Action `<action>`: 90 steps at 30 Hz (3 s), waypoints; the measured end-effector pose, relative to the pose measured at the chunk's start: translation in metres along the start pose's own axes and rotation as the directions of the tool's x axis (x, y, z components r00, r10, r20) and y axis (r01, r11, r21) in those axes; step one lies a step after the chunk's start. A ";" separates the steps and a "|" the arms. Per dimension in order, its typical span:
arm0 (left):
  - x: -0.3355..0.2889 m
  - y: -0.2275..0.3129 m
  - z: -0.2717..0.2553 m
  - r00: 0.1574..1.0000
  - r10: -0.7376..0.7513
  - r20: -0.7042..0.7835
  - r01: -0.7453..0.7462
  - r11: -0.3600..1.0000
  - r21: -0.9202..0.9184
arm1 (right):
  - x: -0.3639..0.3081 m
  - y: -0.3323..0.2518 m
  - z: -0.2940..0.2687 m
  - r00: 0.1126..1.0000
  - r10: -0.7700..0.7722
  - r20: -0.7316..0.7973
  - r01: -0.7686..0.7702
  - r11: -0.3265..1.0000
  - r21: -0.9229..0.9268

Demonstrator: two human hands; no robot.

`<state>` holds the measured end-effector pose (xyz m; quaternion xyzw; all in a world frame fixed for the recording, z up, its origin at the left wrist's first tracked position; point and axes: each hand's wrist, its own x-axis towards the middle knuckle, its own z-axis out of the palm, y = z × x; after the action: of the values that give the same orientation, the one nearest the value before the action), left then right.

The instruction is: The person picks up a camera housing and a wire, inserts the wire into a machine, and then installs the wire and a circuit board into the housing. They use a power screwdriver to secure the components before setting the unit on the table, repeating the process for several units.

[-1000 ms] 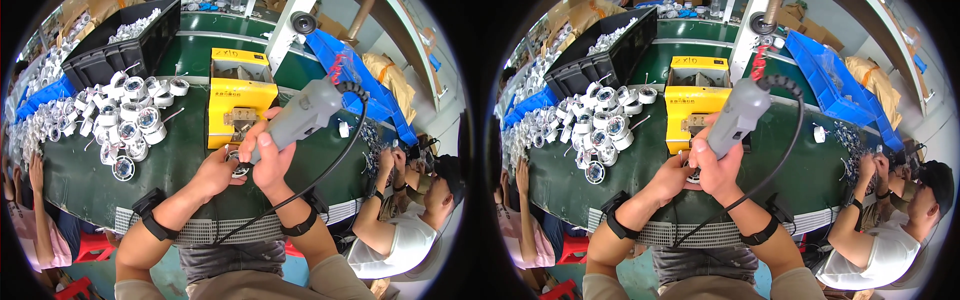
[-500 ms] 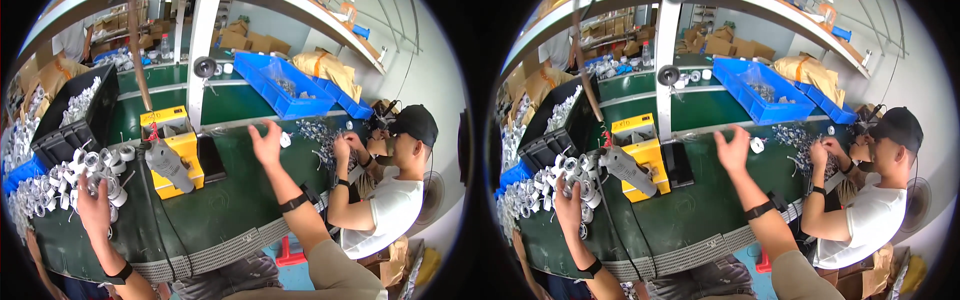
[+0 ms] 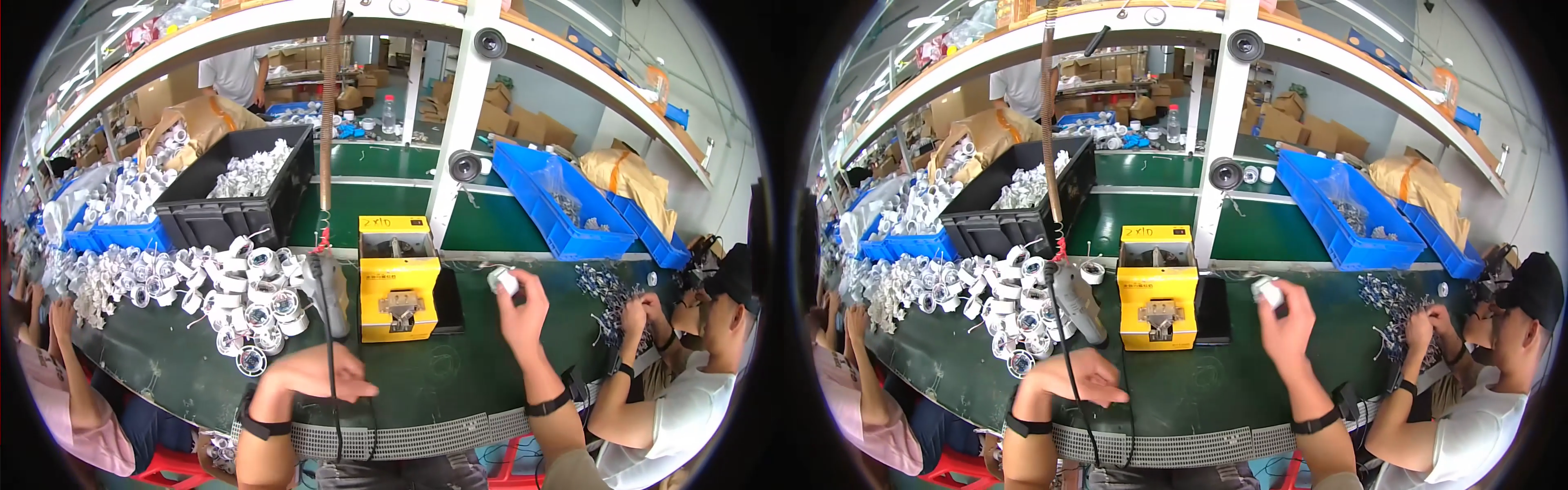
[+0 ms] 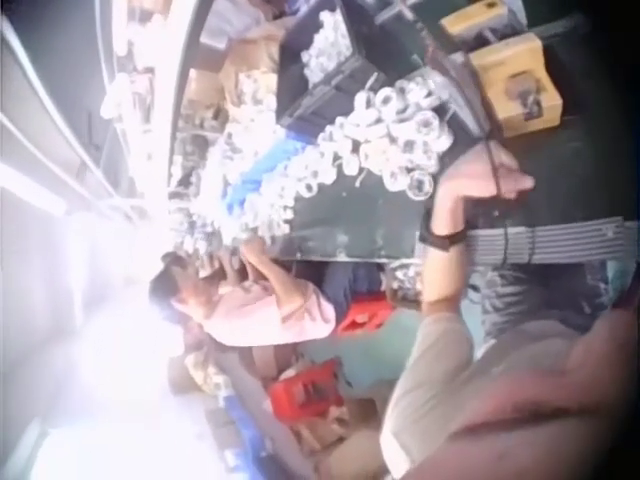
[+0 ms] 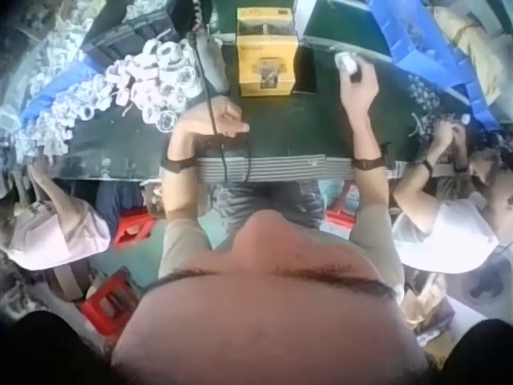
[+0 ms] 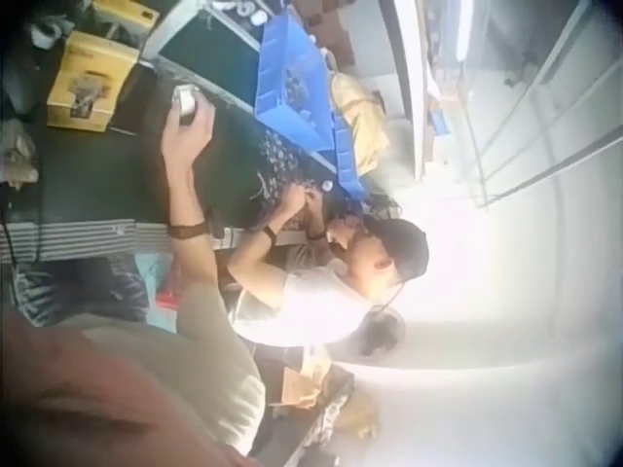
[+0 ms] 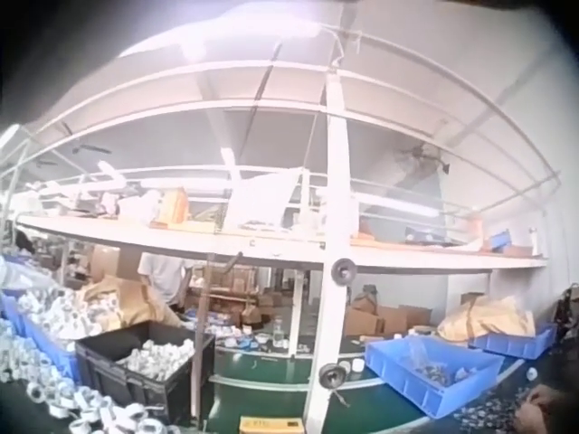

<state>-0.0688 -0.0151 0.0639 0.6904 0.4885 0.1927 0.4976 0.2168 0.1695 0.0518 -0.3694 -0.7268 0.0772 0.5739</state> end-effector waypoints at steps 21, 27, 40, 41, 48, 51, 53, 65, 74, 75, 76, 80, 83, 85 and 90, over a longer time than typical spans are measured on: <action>0.065 0.002 0.070 0.833 0.103 -0.544 -0.257 0.942 -0.215 | -0.052 -0.068 0.010 0.824 -0.362 0.435 0.200 0.906 0.374; 0.064 0.003 0.062 0.821 0.178 -0.543 -0.343 0.913 -0.220 | -0.063 -0.052 0.010 0.620 0.098 0.779 -0.615 0.677 0.405; 0.067 0.004 0.048 0.900 -0.370 -0.231 -0.009 0.515 -0.857 | -0.064 -0.051 0.011 0.565 -0.049 0.824 -0.636 0.611 0.472; 0.067 0.002 0.048 0.911 -0.344 -0.228 -0.013 0.529 -0.849 | -0.064 -0.054 0.012 0.599 -0.075 0.797 -0.518 0.723 0.457; 0.068 -0.003 0.054 0.928 -0.240 -0.287 -0.102 0.574 -0.812 | -0.072 -0.055 0.018 0.615 -0.011 0.789 -0.390 0.865 0.317; 0.067 -0.002 0.052 0.945 -0.190 -0.265 -0.117 0.559 -0.821 | -0.075 -0.049 0.019 0.621 0.049 0.782 -0.461 0.830 0.314; 0.067 -0.002 0.057 0.936 -0.169 -0.308 -0.172 0.544 -0.821 | -0.079 -0.046 0.020 0.624 0.084 0.777 -0.521 0.786 0.332; 0.065 0.000 0.062 0.895 0.048 -0.443 -0.331 0.736 -0.591 | -0.073 -0.061 0.016 0.772 0.057 0.633 -0.364 0.857 0.366; 0.064 0.006 0.068 0.783 -0.046 -0.621 -0.512 0.519 -0.684 | -0.065 -0.058 0.013 0.940 -0.193 0.283 0.095 0.941 0.326; 0.063 0.007 0.068 0.771 -0.050 -0.635 -0.529 0.505 -0.682 | -0.060 -0.056 0.013 0.923 -0.291 0.252 0.201 0.923 0.328; 0.063 0.007 0.070 0.771 -0.053 -0.635 -0.528 0.504 -0.683 | -0.064 -0.055 0.012 0.923 -0.289 0.255 0.199 0.924 0.328; 0.064 0.002 0.069 0.680 0.025 -0.733 -0.585 0.621 -0.522 | -0.065 -0.065 0.007 0.825 0.160 0.542 -0.523 0.581 0.624; 0.062 0.004 0.069 0.667 0.086 -0.740 -0.586 0.674 -0.449 | -0.057 -0.055 0.011 0.589 0.178 0.788 -0.802 0.248 0.544; 0.060 0.006 0.071 0.748 0.137 -0.650 -0.543 0.689 -0.480 | -0.061 -0.055 0.009 0.583 0.202 0.787 -0.809 0.237 0.538; 0.067 0.001 0.075 0.737 0.247 -0.629 -0.581 0.707 -0.404 | -0.064 -0.062 0.009 0.540 0.267 0.798 -0.822 0.371 0.433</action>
<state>0.0184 0.0057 0.0179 0.5194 0.3476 0.6253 0.4673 0.1857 0.0884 0.0324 -0.2677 -0.5736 0.6967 0.3376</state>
